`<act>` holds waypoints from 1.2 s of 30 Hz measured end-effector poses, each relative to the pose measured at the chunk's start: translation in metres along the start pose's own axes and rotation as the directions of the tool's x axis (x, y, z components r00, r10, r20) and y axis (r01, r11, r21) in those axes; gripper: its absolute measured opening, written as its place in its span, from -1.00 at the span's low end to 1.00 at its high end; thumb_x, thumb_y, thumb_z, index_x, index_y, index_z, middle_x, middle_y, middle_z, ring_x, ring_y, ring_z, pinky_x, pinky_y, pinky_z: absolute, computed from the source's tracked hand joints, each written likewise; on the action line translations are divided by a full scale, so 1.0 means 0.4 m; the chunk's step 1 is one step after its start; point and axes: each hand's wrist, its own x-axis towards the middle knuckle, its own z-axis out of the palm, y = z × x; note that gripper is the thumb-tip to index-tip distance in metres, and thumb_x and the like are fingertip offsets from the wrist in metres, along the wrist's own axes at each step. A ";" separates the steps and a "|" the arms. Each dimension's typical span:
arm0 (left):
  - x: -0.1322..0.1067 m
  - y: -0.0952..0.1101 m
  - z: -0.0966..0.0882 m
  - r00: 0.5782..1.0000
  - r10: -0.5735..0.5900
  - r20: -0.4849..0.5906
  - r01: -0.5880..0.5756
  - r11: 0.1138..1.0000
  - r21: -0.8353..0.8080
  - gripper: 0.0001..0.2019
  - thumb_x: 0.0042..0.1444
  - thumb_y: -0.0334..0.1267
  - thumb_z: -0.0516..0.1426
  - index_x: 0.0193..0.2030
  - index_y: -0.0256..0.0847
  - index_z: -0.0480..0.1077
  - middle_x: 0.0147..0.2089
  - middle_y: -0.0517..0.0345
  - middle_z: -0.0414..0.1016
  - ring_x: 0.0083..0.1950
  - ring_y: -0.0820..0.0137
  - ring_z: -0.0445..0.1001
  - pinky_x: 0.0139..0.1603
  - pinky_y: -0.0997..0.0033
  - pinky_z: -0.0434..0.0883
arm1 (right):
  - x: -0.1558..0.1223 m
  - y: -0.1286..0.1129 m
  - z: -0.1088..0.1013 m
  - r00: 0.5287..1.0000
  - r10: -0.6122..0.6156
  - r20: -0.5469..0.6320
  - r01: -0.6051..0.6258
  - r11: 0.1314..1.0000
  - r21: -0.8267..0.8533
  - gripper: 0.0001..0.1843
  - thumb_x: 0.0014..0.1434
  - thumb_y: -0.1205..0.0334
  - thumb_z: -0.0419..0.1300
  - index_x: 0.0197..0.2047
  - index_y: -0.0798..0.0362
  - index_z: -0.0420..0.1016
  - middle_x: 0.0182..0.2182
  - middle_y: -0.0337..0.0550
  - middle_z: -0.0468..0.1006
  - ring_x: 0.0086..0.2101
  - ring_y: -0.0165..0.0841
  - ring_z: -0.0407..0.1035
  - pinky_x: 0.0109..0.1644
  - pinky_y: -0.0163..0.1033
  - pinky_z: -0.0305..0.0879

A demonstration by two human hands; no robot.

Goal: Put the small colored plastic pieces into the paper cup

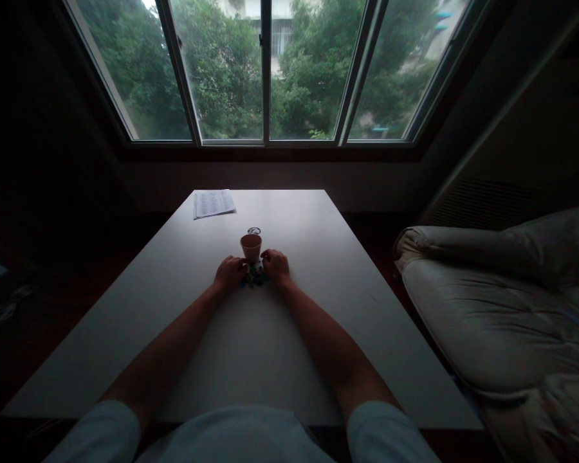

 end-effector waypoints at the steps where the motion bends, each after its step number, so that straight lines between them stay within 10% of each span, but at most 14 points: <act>1: 0.000 0.001 -0.001 1.000 -0.002 -0.002 0.002 1.000 -0.002 -0.70 0.14 -0.32 0.13 -0.03 -0.04 0.58 -0.21 0.07 0.60 -0.17 0.24 0.42 -0.01 0.27 0.34 | 0.000 0.001 0.001 1.000 0.002 0.000 -0.002 1.000 0.004 -0.77 0.14 0.37 0.14 -0.21 -0.01 0.60 -0.26 -0.13 0.60 -0.20 -0.28 0.43 -0.03 -0.21 0.28; 36: -0.005 0.020 -0.019 1.000 0.007 -0.024 -0.004 0.988 0.154 -0.75 0.27 -0.17 0.08 -0.14 -0.05 0.61 -0.17 0.04 0.57 -0.07 0.24 0.38 0.02 0.27 0.31 | -0.005 -0.011 -0.010 0.999 0.037 0.037 -0.038 0.999 0.020 -0.75 0.20 0.31 0.12 -0.15 -0.01 0.61 -0.23 -0.16 0.62 -0.21 -0.34 0.45 -0.08 -0.30 0.27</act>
